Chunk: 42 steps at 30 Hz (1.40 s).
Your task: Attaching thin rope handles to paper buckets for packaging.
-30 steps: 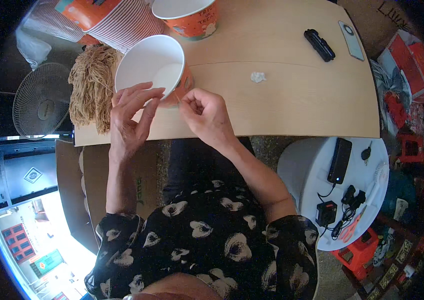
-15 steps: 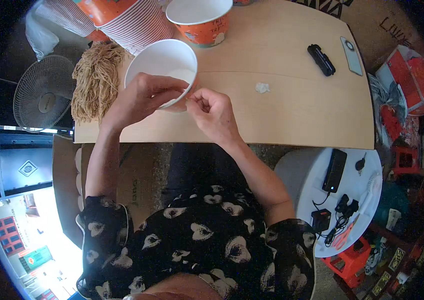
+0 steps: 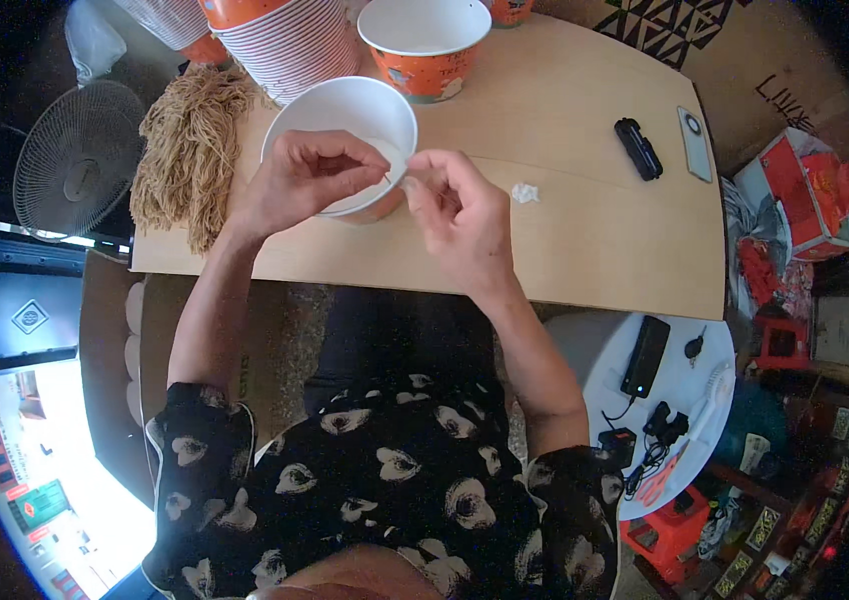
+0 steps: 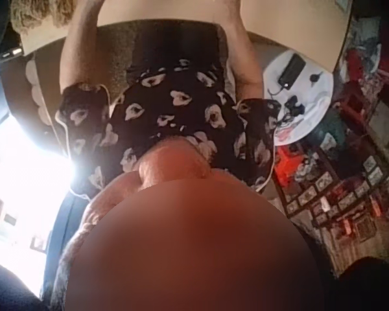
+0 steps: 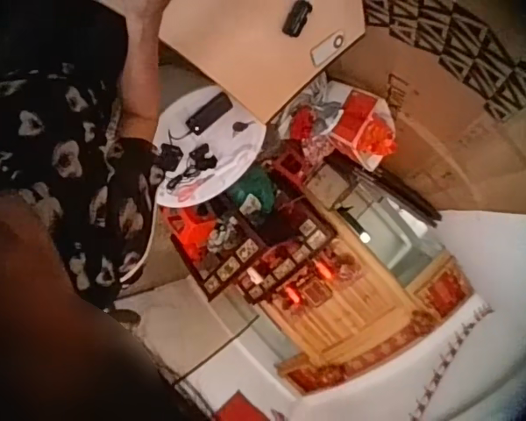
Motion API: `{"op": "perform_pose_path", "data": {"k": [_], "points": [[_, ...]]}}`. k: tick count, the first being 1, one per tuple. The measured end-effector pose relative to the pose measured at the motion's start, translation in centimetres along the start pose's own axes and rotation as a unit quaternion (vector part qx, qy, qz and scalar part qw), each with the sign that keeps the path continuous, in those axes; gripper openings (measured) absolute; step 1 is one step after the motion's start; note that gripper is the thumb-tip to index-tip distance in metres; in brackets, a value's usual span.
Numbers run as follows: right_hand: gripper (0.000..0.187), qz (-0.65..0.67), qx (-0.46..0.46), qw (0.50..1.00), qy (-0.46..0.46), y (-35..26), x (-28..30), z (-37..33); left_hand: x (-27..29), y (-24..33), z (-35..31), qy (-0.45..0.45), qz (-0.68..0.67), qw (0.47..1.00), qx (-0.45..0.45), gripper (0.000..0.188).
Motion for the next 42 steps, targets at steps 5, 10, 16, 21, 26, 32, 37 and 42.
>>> {"op": "perform_pose_path", "data": {"k": [5,10,16,21,26,32,37,42], "points": [[0.013,-0.014,-0.015,0.999,-0.049,0.6,-0.9,1.6,-0.5,2.3,1.0,-0.024,0.03,0.996,-0.084,0.008],[0.007,-0.032,0.046,0.998,-0.028,-0.8,-0.5,1.7,-3.1,3.6,1.4,-0.121,0.086,0.974,-0.173,0.052],[0.012,0.022,0.029,0.999,-0.026,-0.4,0.4,1.4,-5.5,3.4,1.9,-0.173,0.337,0.914,-0.149,0.071],[0.016,0.147,-0.034,0.988,0.029,1.5,2.5,1.2,-5.1,3.8,1.2,-0.119,0.405,0.879,-0.224,0.062],[0.014,0.26,-0.107,0.959,0.032,3.6,1.7,1.1,-4.5,3.6,0.4,-0.127,0.359,0.903,-0.198,0.053],[0.012,0.194,-0.066,0.979,-0.013,2.5,0.8,1.4,-3.4,4.7,0.0,-0.114,0.318,0.915,-0.219,0.039],[0.011,0.102,-0.038,0.994,-0.02,0.3,-0.3,1.5,-3.4,2.2,-0.1,-0.173,0.073,0.976,0.108,0.027],[0.012,0.112,-0.027,0.993,-0.001,0.6,1.1,1.5,-3.7,0.0,-0.2,-0.151,-0.096,0.976,0.128,0.022]]}}
Point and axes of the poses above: each hand's wrist, its own z-axis towards the middle knuckle, its own x-axis out of the back of the hand, y = z × x, the point moved 10 cm from there along z, towards the middle knuckle, and after that the axes turned 6 degrees about -x, right-handed, at the moved point
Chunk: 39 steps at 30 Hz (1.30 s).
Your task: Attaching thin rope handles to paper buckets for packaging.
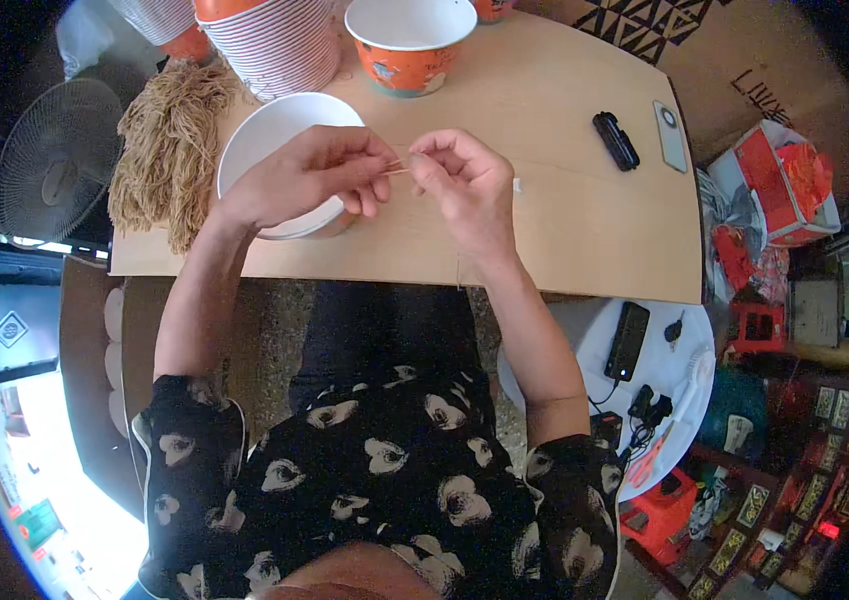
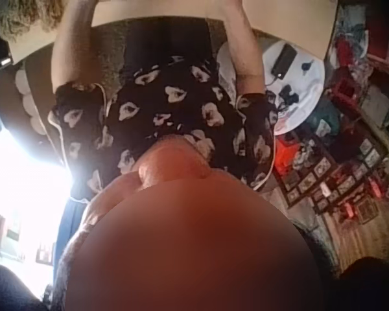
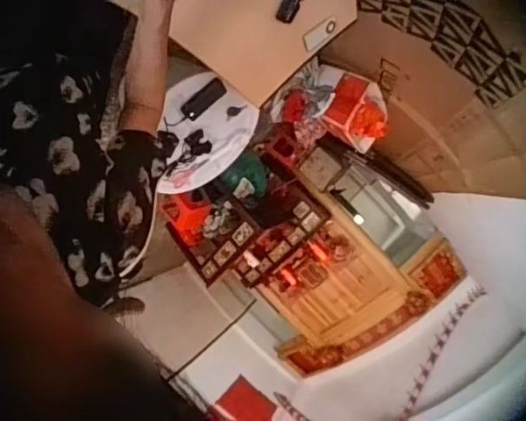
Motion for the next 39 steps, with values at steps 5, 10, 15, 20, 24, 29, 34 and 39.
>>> {"op": "perform_pose_path", "data": {"k": [5,10,15,20,24,29,34,39], "points": [[0.013,-0.014,-0.044,0.999,0.003,0.8,0.2,-0.3,-0.2,0.2,-0.2,-0.007,0.019,0.999,-0.038,0.022],[0.012,0.013,-0.051,0.999,-0.01,0.2,-0.4,-0.7,-0.1,0.1,-0.7,-0.025,0.068,0.997,-0.025,0.028],[0.008,-0.06,0.004,0.998,-0.022,-1.6,-0.9,-1.0,0.4,0.0,-0.6,-0.027,0.081,0.996,-0.003,0.029],[0.007,-0.08,0.026,0.996,-0.025,-2.9,-0.7,-1.3,0.2,0.3,-0.1,-0.036,0.032,0.999,0.008,0.032],[0.009,-0.096,0.057,0.992,-0.051,-3.9,-0.8,-1.1,-0.5,1.0,0.5,-0.036,-0.082,0.996,0.014,0.034],[0.011,-0.067,0.062,0.994,-0.062,-5.1,-0.8,-0.5,-1.3,0.7,0.7,-0.08,-0.169,0.982,0.024,0.033],[0.011,-0.063,0.056,0.995,-0.046,-5.3,-0.2,-0.1,-1.1,0.3,0.8,-0.069,-0.165,0.984,-0.009,0.036],[0.012,-0.016,0.029,0.999,-0.023,-5.2,-0.1,-0.4,-0.6,-0.2,1.1,-0.048,-0.186,0.981,-0.013,0.027]]}}
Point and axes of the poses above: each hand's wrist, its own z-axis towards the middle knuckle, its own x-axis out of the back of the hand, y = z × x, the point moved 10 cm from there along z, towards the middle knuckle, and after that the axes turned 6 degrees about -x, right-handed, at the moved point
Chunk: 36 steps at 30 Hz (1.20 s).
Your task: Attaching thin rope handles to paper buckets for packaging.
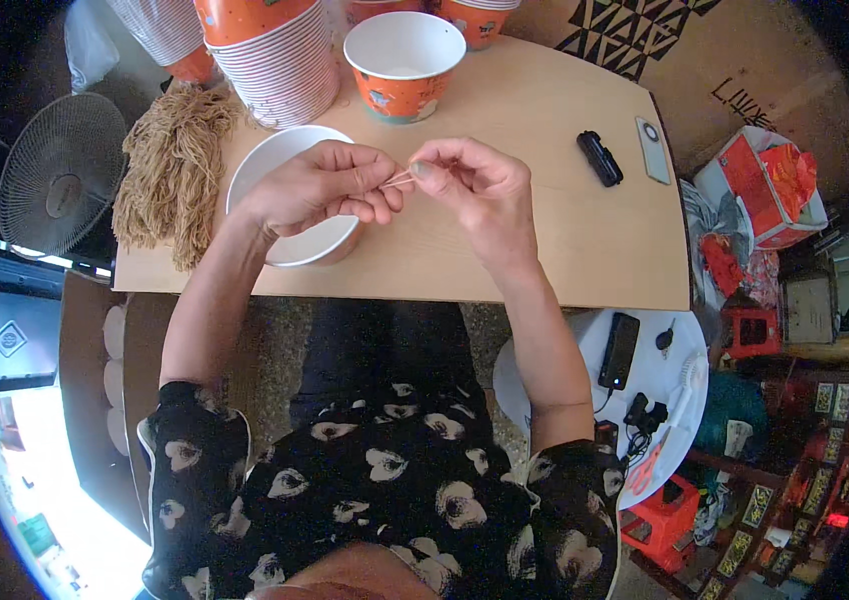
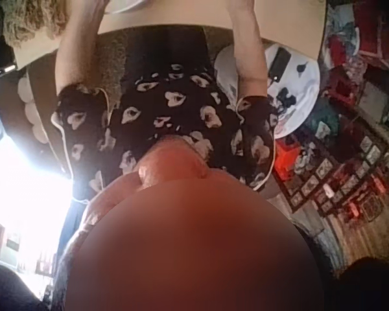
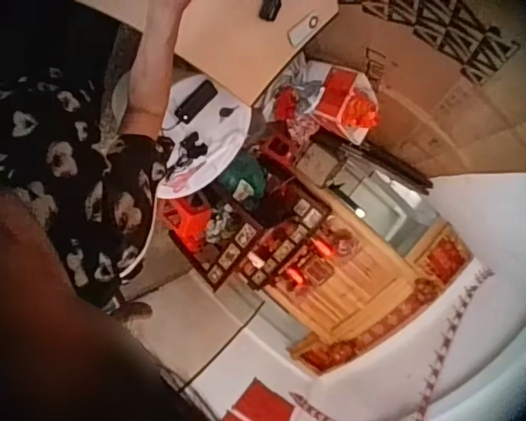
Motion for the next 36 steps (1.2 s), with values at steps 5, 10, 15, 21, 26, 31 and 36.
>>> {"op": "perform_pose_path", "data": {"k": [5,10,15,21,26,31,36], "points": [[0.01,-0.055,0.02,0.997,-0.045,0.3,0.4,0.4,0.7,0.3,0.1,0.055,-0.011,0.998,0.011,0.023],[0.01,-0.114,-0.037,0.992,-0.034,1.3,1.2,0.7,1.5,0.1,0.0,0.053,0.02,0.998,0.012,0.025],[0.013,-0.077,-0.005,0.997,0.005,1.4,1.3,0.9,0.4,0.7,0.1,0.026,0.066,0.997,-0.012,0.023],[0.016,0.083,-0.08,0.993,-0.02,4.4,-0.5,0.4,0.3,1.3,-1.6,0.079,0.079,0.993,-0.041,0.02],[0.017,0.084,-0.112,0.99,-0.015,5.5,-1.4,-0.1,1.2,1.4,-2.8,0.129,0.109,0.984,-0.056,0.022],[0.017,0.086,-0.133,0.987,-0.029,6.2,-2.2,0.1,1.6,1.7,-3.2,0.154,0.103,0.975,-0.126,0.031],[0.014,0.072,-0.113,0.991,-0.033,6.0,-2.7,0.2,1.6,2.7,-3.8,0.19,0.217,0.946,-0.15,0.032]]}}
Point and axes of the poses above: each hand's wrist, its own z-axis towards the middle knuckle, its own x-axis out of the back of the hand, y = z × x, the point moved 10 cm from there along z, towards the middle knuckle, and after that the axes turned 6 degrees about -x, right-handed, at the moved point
